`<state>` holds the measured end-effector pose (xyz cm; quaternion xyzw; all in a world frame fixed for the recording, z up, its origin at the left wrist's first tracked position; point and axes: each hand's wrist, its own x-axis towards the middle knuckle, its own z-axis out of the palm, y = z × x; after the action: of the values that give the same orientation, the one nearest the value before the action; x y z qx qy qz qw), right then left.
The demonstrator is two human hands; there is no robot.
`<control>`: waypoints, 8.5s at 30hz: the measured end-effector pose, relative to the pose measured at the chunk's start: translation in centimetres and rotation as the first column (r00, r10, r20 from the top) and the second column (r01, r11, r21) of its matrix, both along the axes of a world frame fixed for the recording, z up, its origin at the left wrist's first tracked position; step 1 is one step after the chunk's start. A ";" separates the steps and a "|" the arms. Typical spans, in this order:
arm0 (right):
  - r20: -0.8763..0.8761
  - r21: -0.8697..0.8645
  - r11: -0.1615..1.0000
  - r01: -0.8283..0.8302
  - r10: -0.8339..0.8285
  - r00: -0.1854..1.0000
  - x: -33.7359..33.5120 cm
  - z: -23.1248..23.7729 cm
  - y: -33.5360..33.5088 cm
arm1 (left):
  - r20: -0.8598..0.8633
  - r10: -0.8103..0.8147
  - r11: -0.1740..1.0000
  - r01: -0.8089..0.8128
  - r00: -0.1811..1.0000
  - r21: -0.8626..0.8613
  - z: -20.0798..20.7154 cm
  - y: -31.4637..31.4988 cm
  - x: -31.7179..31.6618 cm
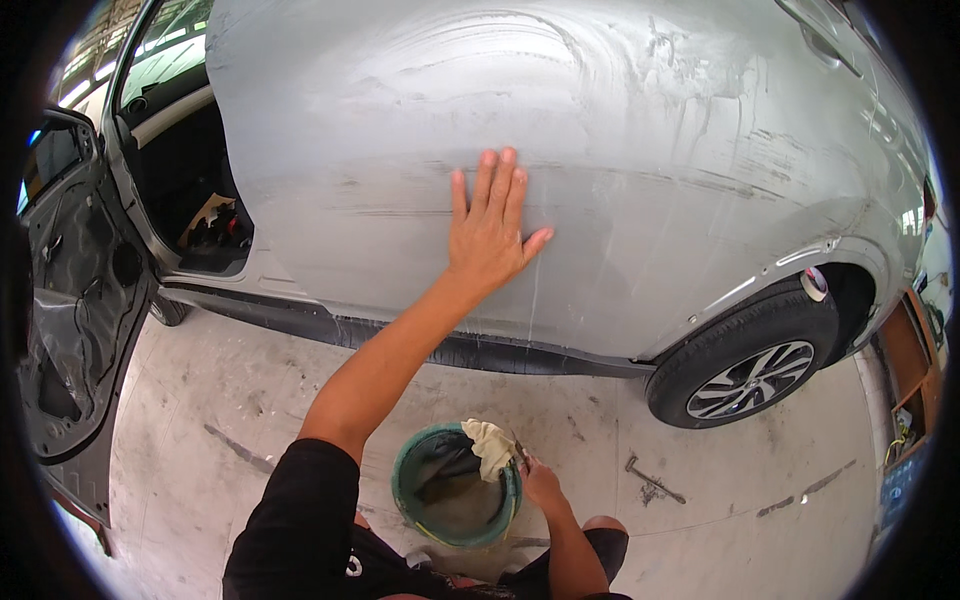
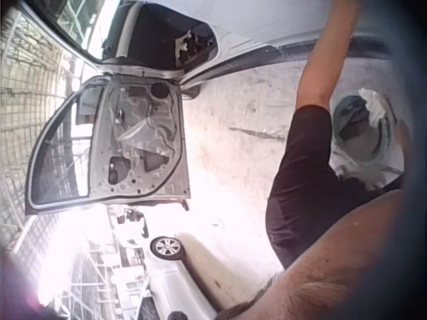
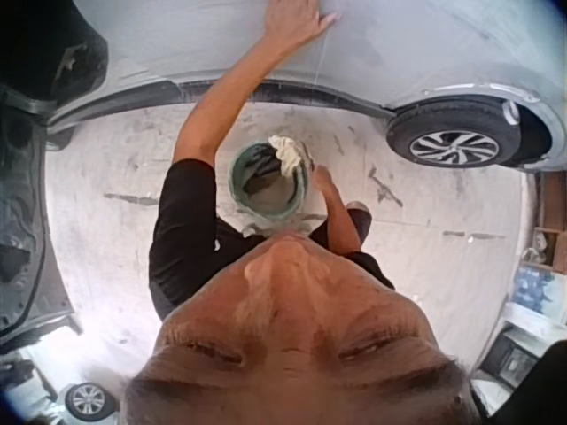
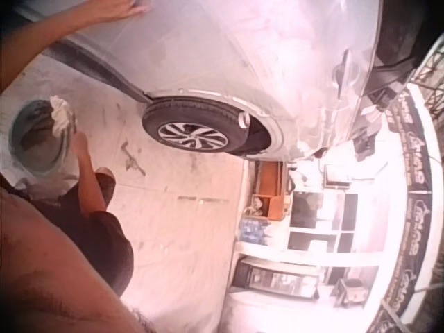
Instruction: The person sands the exterior of a silver car door using a sanding block, dipping the block into a bucket of water and wiping the surface with their hand to check for smoothness.
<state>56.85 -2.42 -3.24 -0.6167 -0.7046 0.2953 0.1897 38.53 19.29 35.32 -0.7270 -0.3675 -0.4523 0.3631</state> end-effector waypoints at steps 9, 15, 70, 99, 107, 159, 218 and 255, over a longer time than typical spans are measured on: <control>-0.063 -0.037 0.997 -0.065 0.063 0.996 -1.6 0.4 0.4 | 0.052 0.084 0.996 -0.083 0.995 -0.027 -2.5 0.9 -7.1; -0.031 -0.123 0.992 -0.011 0.007 0.999 -0.4 1.3 0.4 | 0.303 0.160 0.984 -0.175 0.939 0.023 -3.1 0.9 -14.8; -0.066 -0.122 0.993 -0.004 -0.005 0.998 -1.2 4.7 0.7 | -0.006 0.035 0.998 -0.034 0.999 0.052 0.3 0.7 -0.8; -0.334 0.026 0.998 -0.051 0.057 0.941 -2.4 2.8 4.3 | -0.327 -0.112 0.993 0.118 0.938 0.001 6.0 -0.7 20.5; -0.350 0.003 1.000 0.006 -0.004 0.937 -2.2 3.1 5.8 | -0.559 -0.117 0.990 0.053 0.821 -0.129 1.9 -1.2 19.0; 0.114 -0.235 0.934 -0.268 0.300 0.947 -18.9 -11.4 8.5 | -0.183 0.097 0.975 -0.130 0.978 -0.180 -10.6 -1.9 -16.2; -0.048 0.993 0.072 0.095 -0.488 0.872 18.3 48.1 20.0 | -0.239 -0.099 0.991 0.117 0.966 0.062 9.2 0.7 -7.1; -0.212 0.964 0.010 0.267 -0.579 0.787 34.0 59.5 22.3 | -0.345 0.150 0.972 -0.075 0.927 0.224 9.1 0.3 -6.8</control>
<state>90.83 19.90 56.22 -0.5605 -0.5177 -0.3738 0.5273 31.75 19.61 44.43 -0.7333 -0.2872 -0.3258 0.5231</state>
